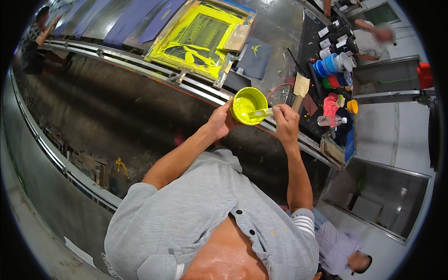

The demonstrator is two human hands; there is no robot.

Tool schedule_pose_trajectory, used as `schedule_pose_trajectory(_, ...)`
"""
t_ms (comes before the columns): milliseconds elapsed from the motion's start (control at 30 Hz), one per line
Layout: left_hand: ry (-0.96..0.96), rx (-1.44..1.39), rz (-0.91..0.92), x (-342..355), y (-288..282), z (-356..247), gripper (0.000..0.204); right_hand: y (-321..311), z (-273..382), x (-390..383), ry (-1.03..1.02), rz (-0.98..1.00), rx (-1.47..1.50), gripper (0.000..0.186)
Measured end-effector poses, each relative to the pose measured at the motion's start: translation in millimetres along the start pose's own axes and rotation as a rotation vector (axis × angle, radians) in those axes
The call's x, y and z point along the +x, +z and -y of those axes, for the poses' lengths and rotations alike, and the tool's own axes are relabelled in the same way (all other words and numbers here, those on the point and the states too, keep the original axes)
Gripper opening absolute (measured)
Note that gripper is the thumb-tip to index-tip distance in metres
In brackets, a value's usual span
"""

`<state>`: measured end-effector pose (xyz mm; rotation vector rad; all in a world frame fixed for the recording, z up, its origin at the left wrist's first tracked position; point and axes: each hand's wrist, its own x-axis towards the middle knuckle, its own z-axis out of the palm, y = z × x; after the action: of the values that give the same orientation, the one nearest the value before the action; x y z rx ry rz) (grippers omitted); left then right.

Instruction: The person performs screen printing on fabric pieces using a squeegee and neon yellow ink. They repeatedly pull ink across a screen, lift the screen to reveal printed fabric, and replenish ink from a cup. The person also mixes ink in a cup and wipes the squeegee with a cloth.

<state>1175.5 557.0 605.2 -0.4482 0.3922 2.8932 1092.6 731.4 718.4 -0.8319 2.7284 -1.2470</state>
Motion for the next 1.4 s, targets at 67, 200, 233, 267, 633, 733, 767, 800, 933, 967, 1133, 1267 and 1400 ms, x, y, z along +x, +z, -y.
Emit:
schedule_pose_trajectory(67,0.022,-0.003,0.007,-28.8,-3.1,-1.8,0.042,20.7,8.8,-12.3,0.006,0.019,0.121,0.012)
schedule_pose_trajectory(200,0.038,0.026,-0.083,-68.5,-25.0,-11.3,0.040,37.8,49.7,-10.5,-0.355,0.028,0.088,0.007)
schedule_pose_trajectory(233,0.055,0.009,-0.058,-75.3,-27.4,-18.0,0.039,40.4,55.3,-9.6,-0.409,0.026,0.012,0.006)
schedule_pose_trajectory(267,0.070,0.009,-0.056,-83.1,-28.7,-22.3,0.040,42.6,60.8,-9.4,-0.464,0.024,-0.064,0.006)
schedule_pose_trajectory(633,0.210,-0.085,-0.088,-142.4,-43.7,-48.2,0.042,91.9,104.4,-43.1,-0.028,0.079,-0.206,0.018)
schedule_pose_trajectory(733,0.290,-0.080,-0.136,-157.2,-45.9,-60.5,0.044,97.7,119.9,-49.5,-0.064,-0.094,-0.150,0.022)
schedule_pose_trajectory(767,0.305,-0.067,-0.118,-162.6,-47.6,-66.6,0.044,99.0,126.2,-52.1,-0.131,-0.195,-0.112,0.023)
schedule_pose_trajectory(800,0.319,-0.054,-0.100,-167.0,-48.8,-72.0,0.045,89.1,130.7,-51.0,-0.280,-0.263,-0.196,0.025)
schedule_pose_trajectory(933,0.406,-0.071,-0.119,-180.7,-63.2,-84.1,0.045,5.2,247.0,-66.5,-0.153,0.390,0.228,0.025)
schedule_pose_trajectory(967,0.409,-0.056,-0.112,-179.2,-64.2,-83.3,0.045,-13.4,265.1,-68.4,-0.270,0.544,0.319,0.025)
schedule_pose_trajectory(1133,0.461,-0.038,-0.141,-188.2,-52.1,-87.3,0.046,-55.4,295.4,-82.3,-0.756,0.757,0.463,0.024)
schedule_pose_trajectory(1267,0.445,-0.115,-0.129,-208.1,-73.1,-66.8,0.047,-51.3,303.6,-87.9,-0.841,0.756,0.455,0.026)
schedule_pose_trajectory(1400,0.452,-0.202,-0.162,-210.4,-81.3,-51.4,0.046,-51.3,315.5,-87.4,-0.897,0.747,0.441,0.028)
